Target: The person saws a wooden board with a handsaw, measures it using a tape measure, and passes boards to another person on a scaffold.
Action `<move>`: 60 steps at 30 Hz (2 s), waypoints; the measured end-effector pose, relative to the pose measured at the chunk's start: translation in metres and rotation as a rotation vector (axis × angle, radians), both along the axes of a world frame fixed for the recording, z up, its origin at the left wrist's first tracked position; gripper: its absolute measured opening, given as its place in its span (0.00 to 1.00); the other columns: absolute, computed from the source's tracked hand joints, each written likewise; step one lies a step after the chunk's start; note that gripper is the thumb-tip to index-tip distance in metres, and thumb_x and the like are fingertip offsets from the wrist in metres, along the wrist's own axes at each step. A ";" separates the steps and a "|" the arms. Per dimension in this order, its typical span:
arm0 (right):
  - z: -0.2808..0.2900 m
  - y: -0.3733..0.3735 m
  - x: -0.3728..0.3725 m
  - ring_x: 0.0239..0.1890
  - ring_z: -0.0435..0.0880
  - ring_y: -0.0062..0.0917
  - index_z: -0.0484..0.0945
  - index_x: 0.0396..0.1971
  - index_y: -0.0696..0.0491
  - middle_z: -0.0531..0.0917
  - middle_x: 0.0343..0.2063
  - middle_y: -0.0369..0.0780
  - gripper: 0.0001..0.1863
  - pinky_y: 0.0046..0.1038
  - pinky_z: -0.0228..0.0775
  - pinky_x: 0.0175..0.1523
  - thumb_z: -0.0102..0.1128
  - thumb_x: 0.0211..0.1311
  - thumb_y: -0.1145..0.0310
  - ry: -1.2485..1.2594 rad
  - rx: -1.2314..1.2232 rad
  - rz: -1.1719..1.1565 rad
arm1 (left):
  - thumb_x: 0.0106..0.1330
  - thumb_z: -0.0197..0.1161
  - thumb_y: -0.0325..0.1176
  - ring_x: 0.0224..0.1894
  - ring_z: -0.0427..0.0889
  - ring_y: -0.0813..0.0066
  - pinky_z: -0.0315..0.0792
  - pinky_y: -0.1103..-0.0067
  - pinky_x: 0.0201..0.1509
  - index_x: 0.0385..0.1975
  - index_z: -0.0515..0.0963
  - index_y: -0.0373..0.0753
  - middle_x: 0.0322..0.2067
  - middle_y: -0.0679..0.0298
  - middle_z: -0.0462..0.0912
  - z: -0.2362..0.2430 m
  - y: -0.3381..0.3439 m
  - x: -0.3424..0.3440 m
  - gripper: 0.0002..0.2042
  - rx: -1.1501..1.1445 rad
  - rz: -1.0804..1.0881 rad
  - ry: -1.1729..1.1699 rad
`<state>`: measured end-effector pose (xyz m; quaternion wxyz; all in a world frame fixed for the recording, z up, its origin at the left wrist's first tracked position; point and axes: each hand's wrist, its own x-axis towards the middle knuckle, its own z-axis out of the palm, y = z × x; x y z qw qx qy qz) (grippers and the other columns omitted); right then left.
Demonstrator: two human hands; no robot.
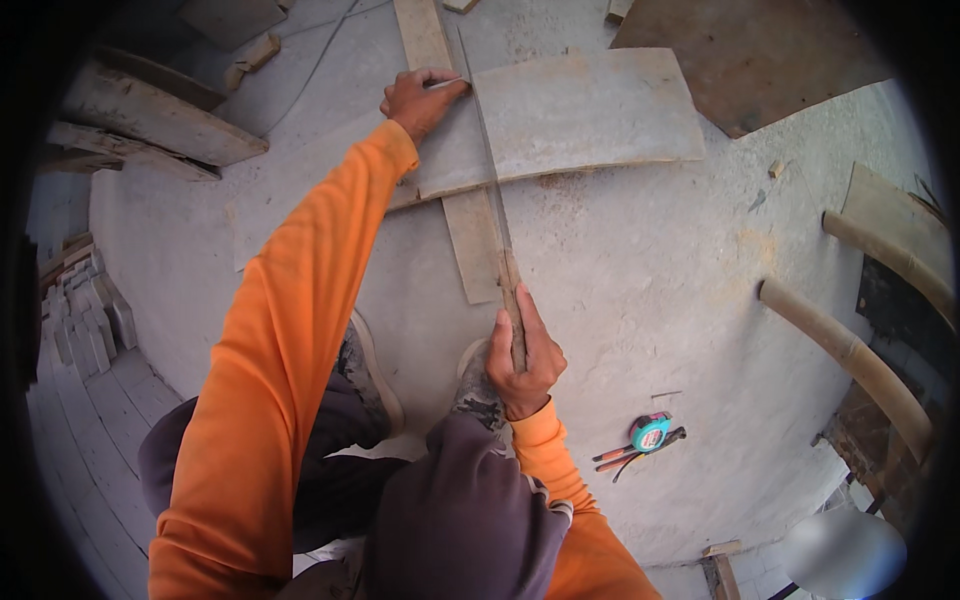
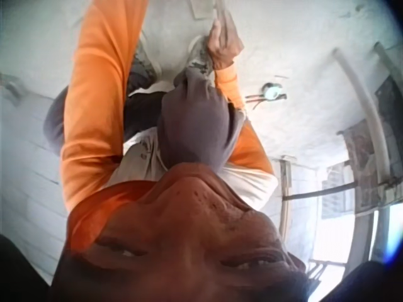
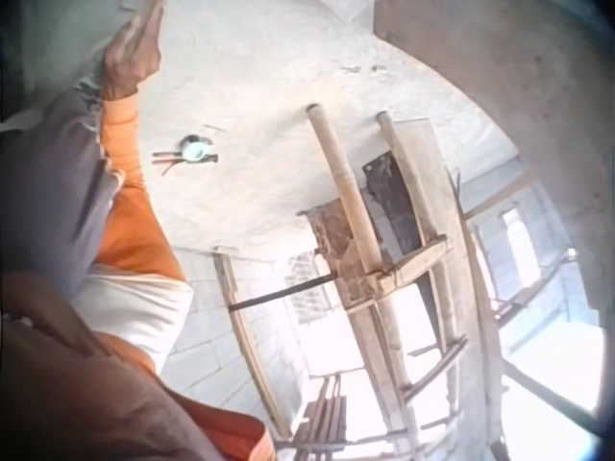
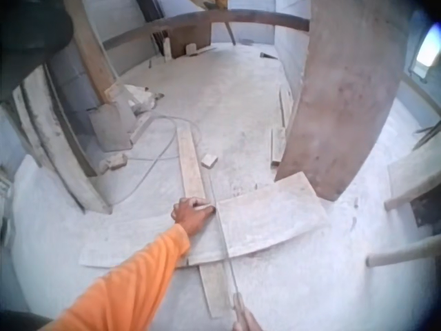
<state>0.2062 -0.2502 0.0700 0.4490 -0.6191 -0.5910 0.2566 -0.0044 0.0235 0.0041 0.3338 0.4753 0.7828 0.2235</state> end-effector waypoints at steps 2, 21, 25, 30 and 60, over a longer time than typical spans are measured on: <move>0.004 0.002 0.001 0.31 0.91 0.35 0.81 0.52 0.67 0.88 0.42 0.54 0.20 0.25 0.81 0.35 0.66 0.58 0.80 -0.010 0.007 0.001 | 0.51 0.72 0.56 0.68 0.58 0.51 0.47 0.64 0.75 0.38 0.89 0.57 0.62 0.59 0.70 -0.003 0.000 0.000 0.17 0.028 0.008 -0.003; 0.020 0.003 -0.003 0.34 0.92 0.35 0.81 0.53 0.65 0.88 0.41 0.54 0.19 0.25 0.81 0.38 0.65 0.60 0.80 -0.047 -0.090 -0.005 | 0.51 0.73 0.56 0.67 0.57 0.48 0.48 0.62 0.75 0.35 0.90 0.56 0.61 0.57 0.71 0.004 -0.002 0.005 0.16 0.025 0.058 -0.053; 0.023 0.006 -0.004 0.35 0.92 0.34 0.81 0.53 0.65 0.88 0.41 0.54 0.19 0.25 0.80 0.38 0.64 0.61 0.80 -0.048 -0.111 -0.011 | 0.53 0.71 0.58 0.68 0.62 0.50 0.54 0.63 0.73 0.40 0.89 0.56 0.61 0.58 0.74 0.006 -0.003 0.008 0.20 0.024 0.016 0.053; 0.024 0.004 -0.006 0.36 0.92 0.31 0.81 0.53 0.65 0.88 0.43 0.53 0.18 0.24 0.80 0.39 0.64 0.62 0.80 -0.036 -0.108 -0.021 | 0.54 0.70 0.59 0.67 0.65 0.50 0.55 0.60 0.73 0.43 0.89 0.56 0.60 0.57 0.76 0.008 -0.006 0.009 0.21 0.029 0.035 0.097; 0.019 0.003 -0.010 0.36 0.92 0.33 0.81 0.53 0.65 0.88 0.43 0.53 0.19 0.25 0.81 0.39 0.64 0.61 0.80 -0.095 -0.074 -0.006 | 0.52 0.71 0.60 0.68 0.57 0.51 0.45 0.64 0.75 0.39 0.89 0.58 0.61 0.59 0.72 0.000 -0.004 0.003 0.20 0.038 0.014 0.005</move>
